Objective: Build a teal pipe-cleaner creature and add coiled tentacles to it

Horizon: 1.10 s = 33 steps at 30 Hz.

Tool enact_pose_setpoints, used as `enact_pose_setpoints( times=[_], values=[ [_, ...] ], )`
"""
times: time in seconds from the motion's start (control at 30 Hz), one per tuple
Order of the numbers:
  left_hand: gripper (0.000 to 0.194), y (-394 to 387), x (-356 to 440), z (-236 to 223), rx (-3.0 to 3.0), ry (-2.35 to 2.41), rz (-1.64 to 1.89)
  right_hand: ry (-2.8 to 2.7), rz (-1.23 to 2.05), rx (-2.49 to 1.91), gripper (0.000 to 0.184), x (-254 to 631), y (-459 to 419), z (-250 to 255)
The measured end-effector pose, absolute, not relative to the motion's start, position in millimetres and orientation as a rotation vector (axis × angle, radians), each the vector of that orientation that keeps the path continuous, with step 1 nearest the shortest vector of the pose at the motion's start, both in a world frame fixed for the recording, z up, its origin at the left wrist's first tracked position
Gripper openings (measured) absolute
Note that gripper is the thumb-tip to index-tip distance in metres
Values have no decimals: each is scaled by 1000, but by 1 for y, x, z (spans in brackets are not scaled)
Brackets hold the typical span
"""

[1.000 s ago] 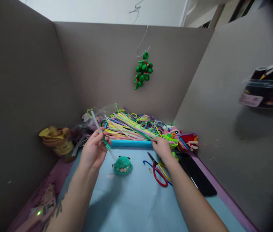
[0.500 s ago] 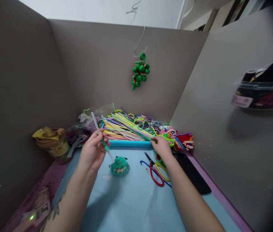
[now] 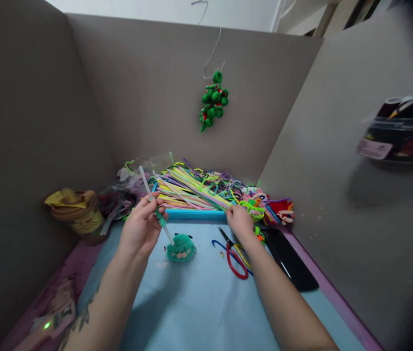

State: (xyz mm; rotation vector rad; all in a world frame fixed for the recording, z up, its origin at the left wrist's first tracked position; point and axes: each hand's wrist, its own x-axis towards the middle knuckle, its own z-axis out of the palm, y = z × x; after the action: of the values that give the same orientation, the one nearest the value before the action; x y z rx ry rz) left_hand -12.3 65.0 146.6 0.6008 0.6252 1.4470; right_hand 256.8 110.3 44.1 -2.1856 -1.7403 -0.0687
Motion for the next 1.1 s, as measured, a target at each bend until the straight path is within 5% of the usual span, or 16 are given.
enact_pose_setpoints(
  times=[0.23,0.43,0.6,0.77,0.93,1.1],
  values=[
    [13,70,-18,147,588,660,1472,-1846,123,-2322,20,268,109,56],
    [12,72,-23,149,591,661,1474,-2092,-26,-2358,17,285,100,63],
    [10,73,-28,152,565,630,1490,-2187,256,-2393,11,305,92,66],
    [10,71,-36,158,556,634,1529,-1995,178,-2297,17,307,92,69],
    [15,61,-58,179,492,613,1670,-1994,292,-2181,42,287,94,65],
    [21,54,-75,191,418,607,1766,-1920,57,-2262,24,260,97,60]
  ],
)
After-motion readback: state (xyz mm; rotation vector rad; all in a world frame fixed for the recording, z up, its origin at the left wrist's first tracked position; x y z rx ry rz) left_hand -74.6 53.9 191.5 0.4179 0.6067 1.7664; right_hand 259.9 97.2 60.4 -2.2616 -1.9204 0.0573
